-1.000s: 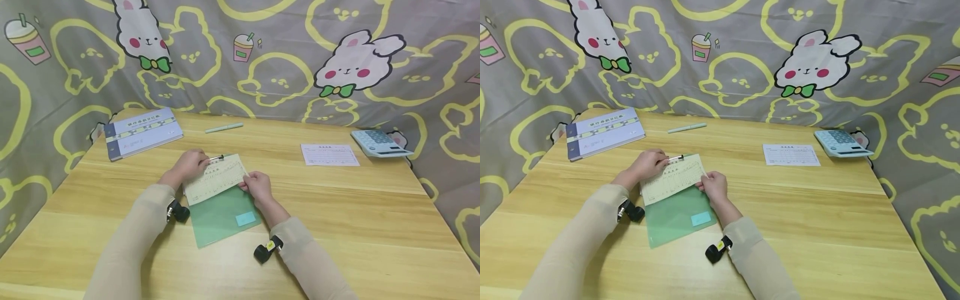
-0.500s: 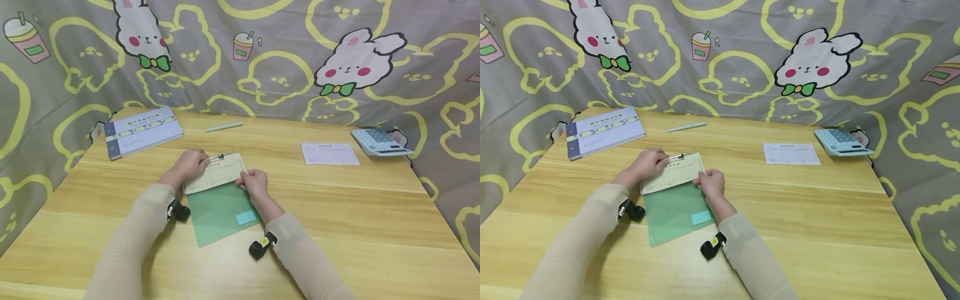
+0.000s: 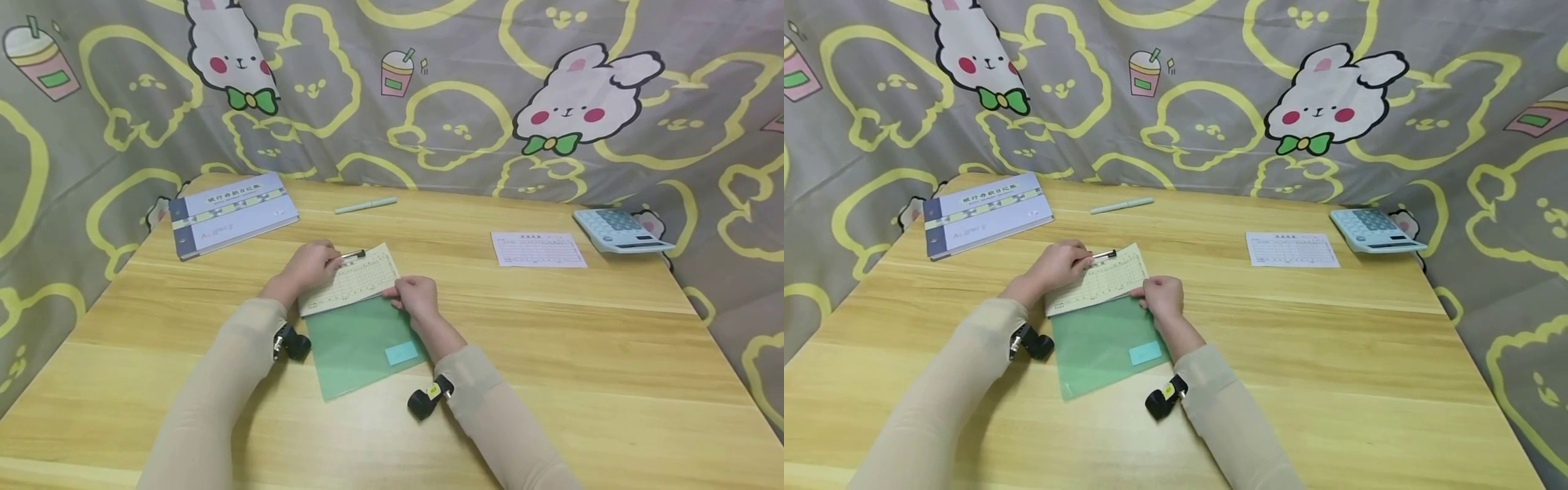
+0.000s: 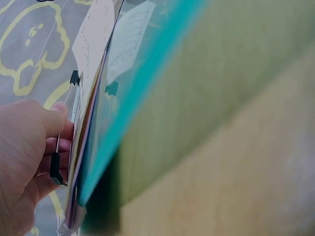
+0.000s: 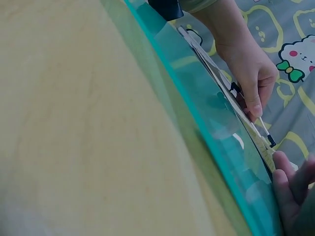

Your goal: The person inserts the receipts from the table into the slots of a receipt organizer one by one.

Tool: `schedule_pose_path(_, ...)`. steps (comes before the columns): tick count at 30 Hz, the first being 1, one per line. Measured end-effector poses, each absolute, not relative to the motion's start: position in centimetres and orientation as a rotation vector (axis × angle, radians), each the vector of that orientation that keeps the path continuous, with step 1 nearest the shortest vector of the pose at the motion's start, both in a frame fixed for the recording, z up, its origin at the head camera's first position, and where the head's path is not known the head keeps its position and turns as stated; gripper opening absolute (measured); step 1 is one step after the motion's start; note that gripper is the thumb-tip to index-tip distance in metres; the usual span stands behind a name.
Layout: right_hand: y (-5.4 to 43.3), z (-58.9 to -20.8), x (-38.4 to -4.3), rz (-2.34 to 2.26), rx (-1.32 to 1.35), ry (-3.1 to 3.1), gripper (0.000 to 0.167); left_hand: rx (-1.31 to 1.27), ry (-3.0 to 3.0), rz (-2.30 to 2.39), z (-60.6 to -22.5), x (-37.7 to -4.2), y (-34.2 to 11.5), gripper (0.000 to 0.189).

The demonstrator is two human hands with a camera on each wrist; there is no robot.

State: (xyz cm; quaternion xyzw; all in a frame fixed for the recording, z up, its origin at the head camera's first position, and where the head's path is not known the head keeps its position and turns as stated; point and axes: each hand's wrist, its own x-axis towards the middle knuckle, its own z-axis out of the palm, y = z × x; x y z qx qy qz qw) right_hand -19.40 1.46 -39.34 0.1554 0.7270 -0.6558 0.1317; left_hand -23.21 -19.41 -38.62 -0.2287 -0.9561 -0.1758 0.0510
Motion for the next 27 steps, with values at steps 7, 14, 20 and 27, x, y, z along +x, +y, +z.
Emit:
schedule_pose_path(7,1.52,-39.1,-19.34,-1.927,0.456,2.087,0.018,-0.703,-2.904,-0.534,-38.61,-23.28,-19.45,0.019)
schedule_pose_path(14,1.62,-39.23,-19.16,-1.914,0.43,2.118,0.02,-0.672,-2.931,-0.515,-38.62,-23.12,-19.24,0.02)
schedule_pose_path(20,1.5,-39.4,-19.13,-1.918,0.419,2.135,0.017,-0.665,-2.951,-0.46,-38.74,-22.92,-19.14,0.023)
schedule_pose_path(27,1.58,-39.52,-18.9,-2.028,0.418,2.084,0.02,-0.619,-2.987,-0.353,-38.71,-22.8,-18.96,0.03)
